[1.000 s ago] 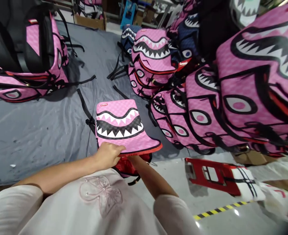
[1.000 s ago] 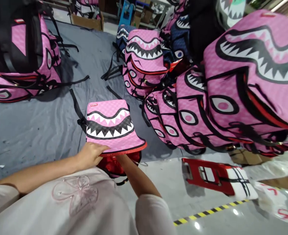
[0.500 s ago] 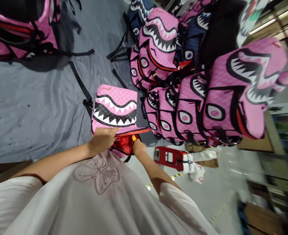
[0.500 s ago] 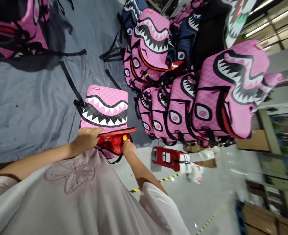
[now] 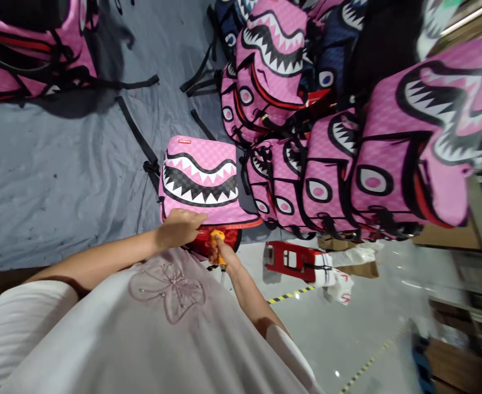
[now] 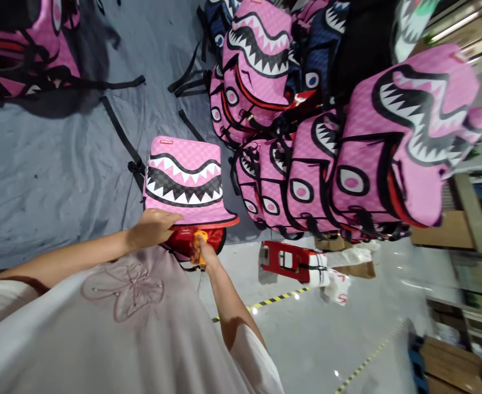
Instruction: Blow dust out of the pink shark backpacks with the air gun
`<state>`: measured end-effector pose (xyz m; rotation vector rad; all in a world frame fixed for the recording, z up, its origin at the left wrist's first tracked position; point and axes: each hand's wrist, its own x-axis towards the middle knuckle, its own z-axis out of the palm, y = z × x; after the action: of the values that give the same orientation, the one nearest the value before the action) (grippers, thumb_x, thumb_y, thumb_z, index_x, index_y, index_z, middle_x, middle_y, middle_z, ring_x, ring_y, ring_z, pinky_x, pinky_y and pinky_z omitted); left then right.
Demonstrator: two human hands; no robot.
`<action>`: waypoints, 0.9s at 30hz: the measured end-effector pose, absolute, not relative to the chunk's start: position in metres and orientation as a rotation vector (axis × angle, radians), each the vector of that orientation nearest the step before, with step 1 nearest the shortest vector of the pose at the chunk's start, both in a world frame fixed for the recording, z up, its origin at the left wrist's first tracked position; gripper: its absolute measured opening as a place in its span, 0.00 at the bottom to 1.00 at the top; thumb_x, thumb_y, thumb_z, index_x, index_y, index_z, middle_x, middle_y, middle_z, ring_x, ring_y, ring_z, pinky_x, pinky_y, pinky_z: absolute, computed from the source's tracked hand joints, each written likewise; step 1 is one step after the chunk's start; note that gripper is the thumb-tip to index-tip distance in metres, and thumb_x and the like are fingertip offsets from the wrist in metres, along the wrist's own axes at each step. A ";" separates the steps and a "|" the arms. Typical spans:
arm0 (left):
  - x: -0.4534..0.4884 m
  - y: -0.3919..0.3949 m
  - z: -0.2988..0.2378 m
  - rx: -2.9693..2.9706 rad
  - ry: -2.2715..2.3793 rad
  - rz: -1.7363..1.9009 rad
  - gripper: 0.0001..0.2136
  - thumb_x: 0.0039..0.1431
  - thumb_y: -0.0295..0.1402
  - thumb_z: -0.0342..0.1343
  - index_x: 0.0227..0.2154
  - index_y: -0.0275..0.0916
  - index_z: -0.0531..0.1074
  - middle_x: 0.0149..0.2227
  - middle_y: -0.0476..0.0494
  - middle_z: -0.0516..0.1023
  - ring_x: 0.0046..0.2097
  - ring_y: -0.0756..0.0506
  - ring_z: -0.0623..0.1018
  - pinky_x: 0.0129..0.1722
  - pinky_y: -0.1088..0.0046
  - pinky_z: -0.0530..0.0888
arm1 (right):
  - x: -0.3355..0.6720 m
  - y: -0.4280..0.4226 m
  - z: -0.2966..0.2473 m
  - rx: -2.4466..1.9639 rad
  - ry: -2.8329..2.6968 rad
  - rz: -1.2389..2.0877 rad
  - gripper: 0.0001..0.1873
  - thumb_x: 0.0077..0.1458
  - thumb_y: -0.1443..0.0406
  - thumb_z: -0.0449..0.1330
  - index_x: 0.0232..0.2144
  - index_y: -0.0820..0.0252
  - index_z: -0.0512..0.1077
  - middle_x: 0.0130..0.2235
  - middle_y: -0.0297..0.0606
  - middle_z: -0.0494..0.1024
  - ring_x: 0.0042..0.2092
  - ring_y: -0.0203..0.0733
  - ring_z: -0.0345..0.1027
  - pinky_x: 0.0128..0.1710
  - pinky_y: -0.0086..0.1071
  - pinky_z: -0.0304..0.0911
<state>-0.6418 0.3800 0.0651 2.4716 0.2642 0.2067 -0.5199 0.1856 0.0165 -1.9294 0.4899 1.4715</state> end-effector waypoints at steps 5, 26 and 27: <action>-0.631 0.385 0.053 2.452 0.155 0.277 0.16 0.51 0.27 0.54 0.43 0.39 0.78 0.35 0.43 0.84 0.36 0.43 0.82 0.33 0.70 0.73 | -0.506 0.217 -0.008 -1.561 0.609 1.312 0.25 0.69 0.51 0.46 0.23 0.56 0.57 0.16 0.25 0.59 0.16 0.31 0.57 0.19 0.24 0.57; -0.576 0.479 0.078 2.188 0.620 0.660 0.12 0.59 0.40 0.56 0.26 0.37 0.75 0.22 0.50 0.71 0.27 0.50 0.69 0.29 0.75 0.62 | -0.548 0.245 -0.051 -1.182 0.216 1.137 0.26 0.51 0.47 0.67 0.23 0.56 0.59 0.15 0.19 0.50 0.16 0.27 0.48 0.17 0.24 0.55; -0.576 0.480 0.077 2.190 0.627 0.659 0.11 0.59 0.39 0.56 0.27 0.37 0.75 0.22 0.51 0.71 0.27 0.50 0.69 0.29 0.75 0.62 | -0.549 0.245 -0.052 -1.174 0.209 1.141 0.25 0.51 0.47 0.67 0.24 0.56 0.60 0.15 0.19 0.51 0.16 0.28 0.49 0.17 0.24 0.55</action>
<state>-0.5759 0.4798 0.0770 2.1900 0.6266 0.6592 -0.5493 0.2446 -0.0517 -1.1738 0.2086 1.1406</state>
